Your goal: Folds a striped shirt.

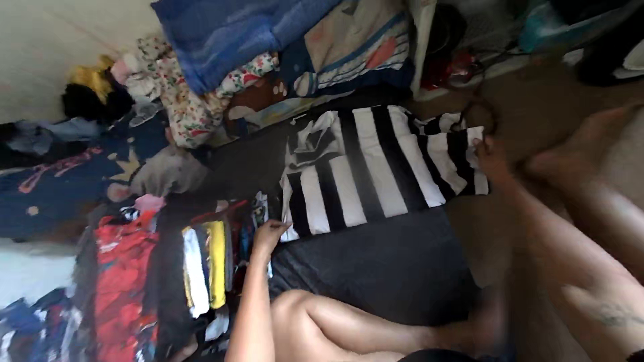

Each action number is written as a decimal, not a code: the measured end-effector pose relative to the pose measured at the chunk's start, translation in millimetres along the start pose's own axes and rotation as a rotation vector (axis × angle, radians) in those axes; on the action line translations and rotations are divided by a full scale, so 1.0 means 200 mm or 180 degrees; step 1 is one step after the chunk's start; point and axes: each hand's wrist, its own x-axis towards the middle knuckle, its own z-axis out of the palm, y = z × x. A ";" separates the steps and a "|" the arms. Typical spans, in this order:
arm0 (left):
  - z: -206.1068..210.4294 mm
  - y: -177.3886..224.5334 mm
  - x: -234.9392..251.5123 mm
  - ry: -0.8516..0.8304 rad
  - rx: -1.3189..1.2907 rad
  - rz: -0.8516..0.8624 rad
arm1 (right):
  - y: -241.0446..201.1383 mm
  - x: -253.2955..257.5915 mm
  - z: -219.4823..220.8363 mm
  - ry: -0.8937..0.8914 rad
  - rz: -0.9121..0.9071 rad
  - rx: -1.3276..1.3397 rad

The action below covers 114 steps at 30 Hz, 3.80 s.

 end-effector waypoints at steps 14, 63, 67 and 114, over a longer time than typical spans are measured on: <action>0.01 -0.04 -0.11 0.1137 -0.1966 0.0909 | -0.08 -0.09 -0.15 0.0041 -0.0064 0.0476; 0.08 -0.41 -0.44 0.0680 0.0790 0.1778 | 0.24 -1.04 -0.54 0.0395 0.0173 -0.1769; 0.09 -0.42 -0.36 -0.0370 0.0726 0.1184 | 0.31 -1.02 -0.45 -0.0253 0.0630 -0.0757; 0.13 0.07 -0.14 -0.1112 -0.3412 0.0684 | -1.14 -0.61 1.11 -0.1604 -0.0515 -0.1343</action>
